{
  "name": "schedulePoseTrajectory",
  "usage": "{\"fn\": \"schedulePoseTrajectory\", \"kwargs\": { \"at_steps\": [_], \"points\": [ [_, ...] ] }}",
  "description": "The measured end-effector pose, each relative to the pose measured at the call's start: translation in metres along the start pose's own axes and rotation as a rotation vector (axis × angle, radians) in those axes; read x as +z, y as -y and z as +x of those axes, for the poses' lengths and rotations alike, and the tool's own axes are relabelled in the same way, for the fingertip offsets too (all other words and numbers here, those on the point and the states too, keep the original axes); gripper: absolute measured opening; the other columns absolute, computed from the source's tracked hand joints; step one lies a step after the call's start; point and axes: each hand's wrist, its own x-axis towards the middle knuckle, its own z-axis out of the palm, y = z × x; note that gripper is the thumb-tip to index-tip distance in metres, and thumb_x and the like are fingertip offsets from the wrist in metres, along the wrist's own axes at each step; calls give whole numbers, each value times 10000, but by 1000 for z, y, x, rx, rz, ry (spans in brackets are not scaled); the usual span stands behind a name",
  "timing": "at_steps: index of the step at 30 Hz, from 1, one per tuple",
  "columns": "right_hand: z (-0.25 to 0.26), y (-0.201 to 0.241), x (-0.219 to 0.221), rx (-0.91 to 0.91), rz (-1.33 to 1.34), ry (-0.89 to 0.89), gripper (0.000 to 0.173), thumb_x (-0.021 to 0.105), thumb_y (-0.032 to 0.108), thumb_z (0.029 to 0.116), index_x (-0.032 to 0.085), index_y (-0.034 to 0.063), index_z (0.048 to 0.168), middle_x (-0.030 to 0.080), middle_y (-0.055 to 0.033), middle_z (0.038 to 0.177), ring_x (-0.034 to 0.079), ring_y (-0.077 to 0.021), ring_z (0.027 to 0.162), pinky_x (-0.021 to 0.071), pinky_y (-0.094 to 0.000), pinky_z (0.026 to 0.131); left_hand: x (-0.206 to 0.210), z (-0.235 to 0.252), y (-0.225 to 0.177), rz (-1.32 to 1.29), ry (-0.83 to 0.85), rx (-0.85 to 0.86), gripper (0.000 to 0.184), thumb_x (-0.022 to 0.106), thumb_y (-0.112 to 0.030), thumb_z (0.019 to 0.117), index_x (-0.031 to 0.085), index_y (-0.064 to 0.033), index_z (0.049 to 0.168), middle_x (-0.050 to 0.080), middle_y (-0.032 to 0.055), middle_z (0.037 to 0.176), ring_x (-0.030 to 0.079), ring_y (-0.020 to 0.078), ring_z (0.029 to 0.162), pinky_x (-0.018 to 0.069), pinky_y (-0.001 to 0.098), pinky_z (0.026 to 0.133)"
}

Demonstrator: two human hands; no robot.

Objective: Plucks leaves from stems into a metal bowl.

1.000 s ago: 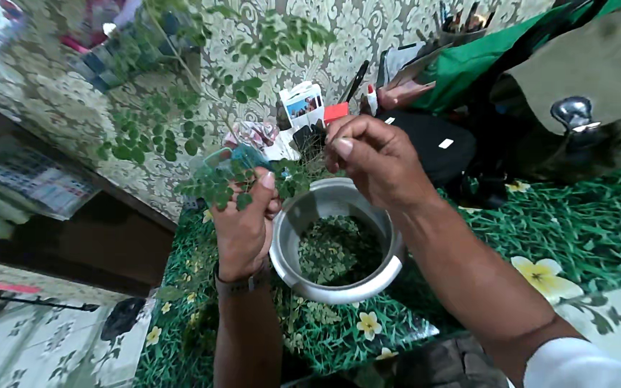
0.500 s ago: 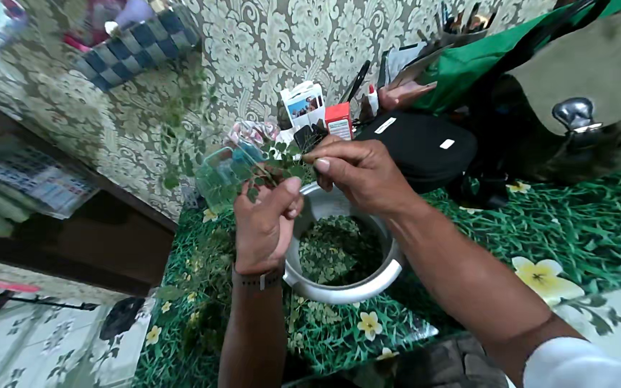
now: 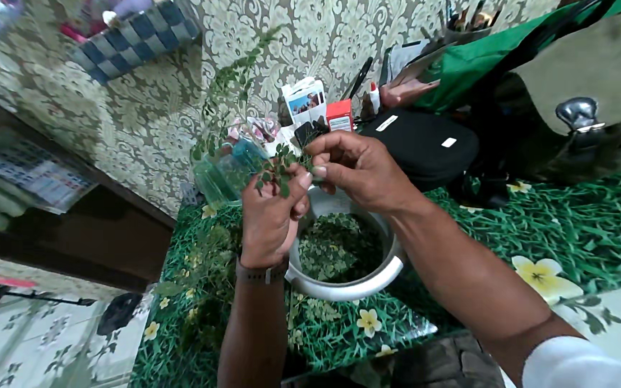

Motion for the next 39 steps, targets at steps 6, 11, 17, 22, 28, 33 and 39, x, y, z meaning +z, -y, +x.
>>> {"fn": "schedulePoseTrajectory", "kwargs": {
  "at_steps": [6, 11, 17, 22, 28, 33, 39],
  "points": [
    [0, 2, -10, 21, -39, 110, 249, 537, 194, 1025, 658, 23, 1161, 671, -48, 948, 623, -95, 725, 558, -255, 625, 0, 0, 0, -13, -33, -5, 211, 685, 49, 898, 636, -108, 1032, 631, 35, 849, 508, 51, 536, 463, 181, 473],
    [1, 0, -10, -76, -140, 104, 59, 619, 27, 935, 677, 14, 939, 648, -64, 986, 602, -80, 717, 535, -213, 581, 1, -1, 1, 27, -36, 4, 238, 708, 51, 871, 637, -121, 1018, 629, 27, 821, 514, 55, 544, 464, 184, 479],
    [-2, 3, -11, 52, -46, 29, 110, 536, 185, 1012, 600, 98, 1037, 634, -49, 974, 616, -115, 729, 557, -270, 620, -5, 0, 1, 29, 21, 38, 181, 726, -9, 908, 652, -142, 1006, 639, 10, 847, 509, 39, 541, 464, 170, 477],
    [-1, 1, -8, 38, -131, 99, 78, 626, 95, 958, 656, 28, 987, 646, -48, 814, 607, -100, 644, 549, -249, 572, -1, 1, 3, 13, 15, 71, 140, 739, -43, 918, 665, -143, 983, 635, -4, 819, 494, 26, 525, 441, 156, 459],
    [-2, 3, -11, 36, -202, 132, 96, 564, 81, 986, 633, 35, 936, 612, -39, 735, 570, -93, 584, 504, -229, 521, 1, 0, 4, 7, -11, 79, 136, 727, -17, 914, 666, -123, 973, 641, 17, 825, 488, 37, 517, 432, 165, 449],
    [0, 5, -21, 65, -208, 190, 85, 554, 92, 991, 615, 49, 952, 616, -25, 769, 574, -81, 617, 514, -232, 555, -4, 1, 2, 54, -25, 118, 154, 735, -34, 919, 659, -140, 1002, 653, 1, 876, 493, 29, 527, 441, 157, 453],
    [3, 5, -20, -37, -205, 193, 155, 606, 87, 961, 647, 16, 1092, 637, -23, 952, 606, -57, 774, 548, -217, 671, -2, -3, 0, 189, -27, 81, 208, 767, 9, 870, 660, -111, 1002, 655, 16, 824, 524, 41, 539, 467, 166, 465]
  ]
}}
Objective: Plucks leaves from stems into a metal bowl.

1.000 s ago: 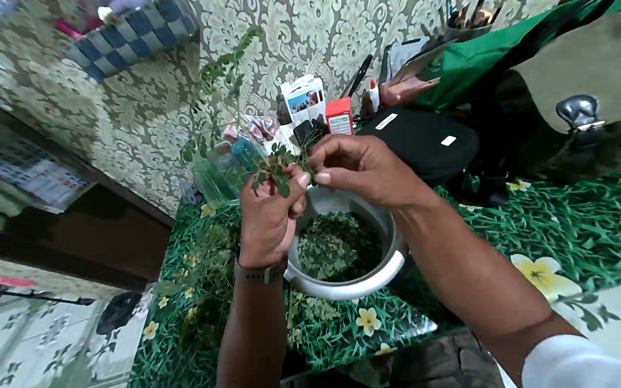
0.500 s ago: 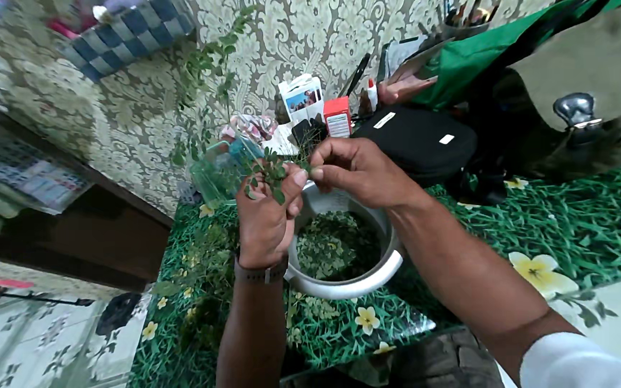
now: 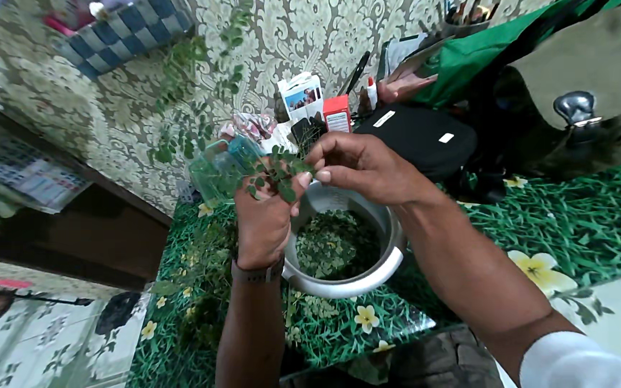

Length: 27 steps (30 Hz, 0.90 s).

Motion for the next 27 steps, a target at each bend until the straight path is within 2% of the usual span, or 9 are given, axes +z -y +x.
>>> {"fn": "schedulePoseTrajectory", "kwargs": {
  "at_steps": [2, 4, 8, 12, 14, 17, 22, 25, 27],
  "points": [
    [1, -4, 2, -24, 9, -8, 80, 581, 68, 970, 650, 27, 967, 636, -31, 924, 575, -49, 711, 507, -203, 600, 0, -1, 1, 42, 11, -27, 227, 758, 28, 865, 653, -102, 1019, 644, 17, 815, 526, 45, 547, 471, 170, 473],
    [1, -8, 4, -33, 45, -16, 98, 568, 79, 976, 641, 40, 923, 623, -30, 912, 567, -54, 707, 500, -208, 597, 0, -1, 1, 51, 26, -31, 212, 750, 25, 874, 643, -109, 998, 648, 17, 812, 529, 46, 552, 464, 172, 476],
    [1, -8, 8, 51, 256, -70, 126, 524, 161, 1009, 622, 102, 956, 624, -2, 926, 593, -72, 733, 541, -254, 648, -2, 1, 3, -57, 97, -5, 176, 759, -25, 894, 649, -129, 984, 669, 22, 846, 527, 39, 550, 454, 164, 471],
    [-1, -5, 0, 69, 157, -73, 197, 525, 219, 1042, 631, 63, 1100, 647, -16, 924, 616, -85, 734, 560, -265, 656, -2, 3, 3, -120, 81, -28, 155, 735, -29, 912, 647, -131, 989, 658, 21, 862, 482, 27, 508, 434, 159, 445],
    [-1, -3, -2, 37, 83, -59, 125, 595, 141, 995, 655, 38, 1033, 649, -16, 889, 610, -72, 712, 556, -244, 634, 0, 3, 2, -130, 59, -30, 165, 703, 7, 918, 636, -119, 1000, 647, 27, 867, 476, 32, 503, 433, 159, 440],
    [0, -3, 2, 15, 1, -74, 84, 593, 72, 981, 651, 34, 932, 623, -4, 786, 565, -48, 628, 506, -204, 563, 0, 2, 1, -119, 73, -43, 188, 688, 34, 916, 625, -109, 1021, 637, 34, 872, 474, 37, 508, 433, 161, 445],
    [-1, -3, -3, 34, -98, -153, 130, 546, 122, 1019, 620, 61, 931, 579, 10, 728, 536, -54, 606, 477, -207, 550, -7, 2, 0, -60, 122, -90, 213, 669, 8, 938, 609, -111, 1105, 615, 30, 904, 472, 36, 533, 431, 160, 458],
    [-3, -1, -11, 48, -113, -153, 137, 559, 124, 1015, 635, 62, 920, 590, 10, 735, 538, -54, 604, 479, -206, 547, -10, 2, -6, 64, 53, -82, 176, 652, 7, 951, 613, -99, 1086, 623, 31, 913, 473, 37, 528, 436, 159, 454],
    [-2, -3, -18, 33, -137, -164, 128, 560, 116, 1014, 635, 64, 924, 578, 49, 738, 524, -10, 616, 462, -178, 564, -13, 1, -7, 163, 14, -73, 195, 629, 14, 959, 628, -101, 1116, 626, 8, 910, 503, 31, 565, 460, 156, 488]
  ]
}}
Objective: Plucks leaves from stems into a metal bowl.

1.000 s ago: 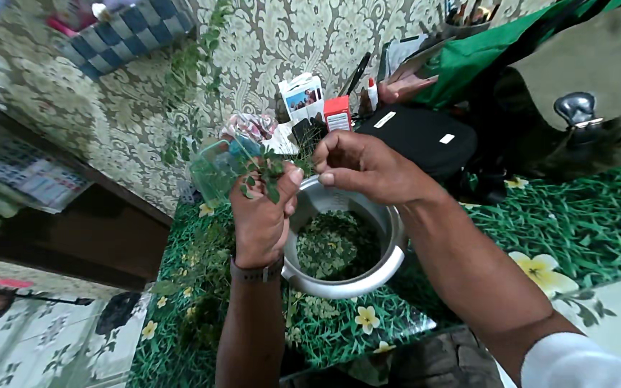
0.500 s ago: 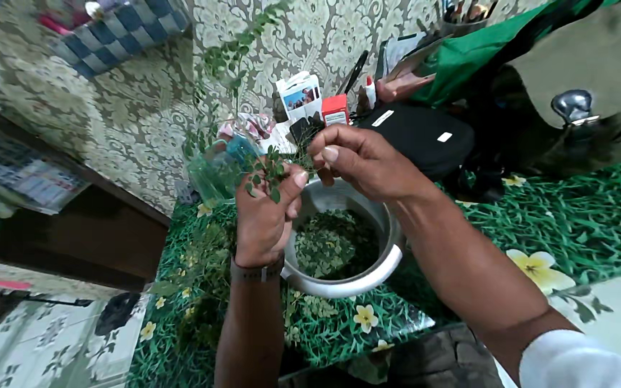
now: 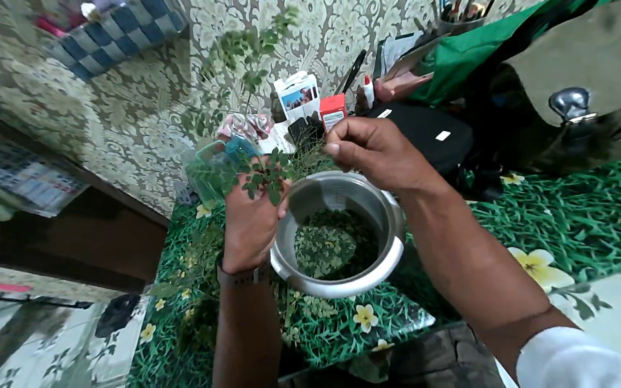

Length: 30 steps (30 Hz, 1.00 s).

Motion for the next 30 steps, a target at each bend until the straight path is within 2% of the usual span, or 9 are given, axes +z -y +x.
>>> {"fn": "schedulePoseTrajectory", "kwargs": {
  "at_steps": [5, 7, 9, 10, 12, 20, 24, 28, 30],
  "points": [
    [6, -21, -21, -2, -211, -187, 150, 587, 165, 1020, 629, 73, 910, 561, 71, 733, 509, 19, 615, 459, -171, 583, -10, -1, -6, 163, -22, 56, 239, 580, -46, 998, 622, -143, 1212, 658, -52, 899, 608, 39, 708, 547, 200, 639],
    [5, -37, -29, 91, -377, -192, 148, 601, 170, 1014, 644, 34, 974, 607, -8, 795, 553, -44, 642, 495, -230, 611, -11, -2, -10, 158, -27, 85, 238, 556, -49, 1016, 616, -141, 1227, 668, -68, 893, 633, 31, 729, 569, 201, 680],
    [4, -47, -37, 269, -451, -44, 341, 608, 110, 1007, 560, -23, 1318, 682, -167, 1149, 704, -216, 879, 595, -401, 816, -13, -3, -12, 126, -43, 96, 182, 550, -71, 1034, 606, -132, 1196, 676, -58, 894, 653, 48, 752, 584, 217, 714],
    [5, -48, -39, 337, -455, 11, 488, 601, 99, 1013, 444, -10, 1462, 611, -200, 1341, 708, -259, 1011, 587, -431, 906, -16, -3, -11, 107, -38, 117, 197, 556, -90, 1039, 606, -121, 1227, 686, -44, 927, 665, 62, 776, 592, 228, 727],
    [5, -33, -42, 350, -467, -7, 578, 590, 131, 1026, 359, 29, 1545, 518, -210, 1471, 675, -280, 1142, 571, -435, 964, -18, -1, -10, 96, -28, 138, 175, 553, -133, 1051, 604, -134, 1219, 684, -46, 934, 670, 70, 797, 593, 238, 743],
    [-13, 40, -33, -89, -397, -11, 429, 512, 208, 1035, 526, -9, 1406, 545, -139, 1438, 645, -161, 1176, 576, -316, 971, -17, -1, -7, 106, -23, 198, 178, 551, -111, 1058, 628, -112, 1219, 700, -42, 943, 674, 63, 782, 594, 224, 721],
    [-10, 36, -7, -86, -360, 43, 395, 548, 149, 1001, 573, -13, 1359, 596, -139, 1362, 671, -149, 1091, 594, -314, 913, -20, -1, -6, 80, -20, 208, 209, 542, -32, 1036, 629, -61, 1224, 735, 30, 958, 680, 86, 740, 582, 219, 652],
    [-7, 29, 13, -43, -299, 62, 353, 559, 151, 1003, 592, 15, 1328, 628, -117, 1293, 687, -139, 1014, 606, -314, 864, -35, -9, 2, -99, 52, 124, 233, 605, -345, 1029, 674, -245, 1228, 718, -67, 1103, 686, 42, 906, 588, 209, 741],
    [-6, 26, 17, -63, -303, 70, 349, 560, 162, 1001, 604, 13, 1313, 623, -118, 1280, 683, -139, 998, 609, -308, 839, -38, -10, 9, -133, 14, 149, 187, 629, -318, 1014, 691, -245, 1175, 727, -67, 1043, 688, 49, 880, 594, 232, 749]
  ]
}}
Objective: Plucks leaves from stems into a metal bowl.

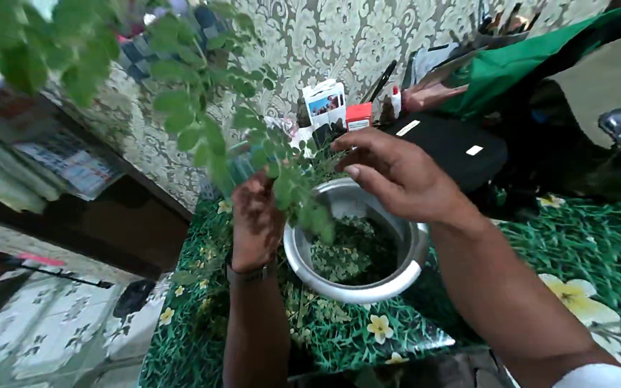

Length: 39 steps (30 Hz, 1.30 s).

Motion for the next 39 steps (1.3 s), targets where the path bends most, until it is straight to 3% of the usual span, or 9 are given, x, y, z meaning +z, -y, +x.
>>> {"fn": "schedulePoseTrajectory", "kwargs": {
  "at_steps": [3, 6, 13, 17, 22, 26, 31, 35, 39],
  "points": [
    [0, -1, 4, 4, 44, -3, 349, 567, 167, 991, 615, 23, 1306, 614, -109, 1281, 679, -130, 992, 609, -302, 826, 18, 2, -10, 113, -74, -10, 179, 565, -131, 1038, 693, -245, 1088, 698, -109, 884, 639, 0, 719, 565, 178, 657],
    [0, 0, 6, -3, 110, -22, 311, 542, 181, 1009, 634, 19, 1257, 620, -94, 1262, 673, -123, 1005, 606, -298, 837, 27, 5, -16, 158, -123, 2, 251, 558, 12, 994, 694, -192, 1046, 703, -88, 865, 630, 3, 661, 564, 175, 599],
    [0, 0, 9, -7, 222, -44, 282, 513, 224, 1037, 667, 30, 1171, 650, -42, 1110, 653, -86, 903, 590, -261, 765, 32, 9, -13, 176, -64, 43, 165, 579, -163, 1052, 731, -146, 991, 677, -61, 809, 601, 11, 624, 542, 174, 569],
    [0, -3, 9, -4, 268, -40, 291, 494, 230, 1040, 670, 28, 1154, 653, -41, 1082, 650, -94, 877, 589, -275, 749, 36, 8, -12, 211, -88, 14, 68, 678, -126, 991, 726, -174, 981, 683, -87, 794, 591, -3, 597, 538, 165, 551],
    [-1, -12, 3, -7, 422, 74, 280, 549, 285, 1035, 686, 42, 1055, 676, -25, 963, 647, -92, 790, 586, -281, 686, 37, 6, -12, 149, -125, -9, 112, 666, -67, 985, 676, -169, 1030, 666, -62, 836, 594, 18, 621, 546, 173, 569],
    [-1, -8, 8, 25, 432, 76, 145, 649, 195, 965, 685, 57, 989, 670, -12, 929, 625, -57, 739, 557, -221, 625, 37, 9, -11, 117, -120, -8, 66, 665, -157, 1007, 707, -149, 956, 642, -52, 744, 565, 24, 562, 523, 181, 526],
    [-1, -8, 14, 48, 387, 47, 105, 590, 87, 966, 661, 58, 893, 637, -17, 811, 578, -61, 629, 511, -207, 541, 37, 11, -9, 122, -115, -3, 87, 659, -205, 1014, 705, -145, 970, 614, -44, 725, 542, 33, 552, 500, 183, 513],
    [-1, -10, 6, 67, 358, 72, 123, 596, 147, 987, 653, 67, 913, 626, -9, 784, 576, -72, 625, 513, -225, 548, 35, 12, -10, 107, -162, -12, 67, 655, -186, 1012, 702, -162, 970, 616, -53, 725, 542, 30, 546, 502, 179, 513],
    [0, -8, 11, 47, 400, 36, 124, 641, 148, 957, 651, 54, 1037, 637, -11, 875, 599, -68, 704, 539, -223, 604, 38, 11, -9, 125, -143, -27, 85, 670, -202, 1005, 709, -171, 936, 614, -55, 720, 537, 28, 550, 496, 177, 516]
  ]
}}
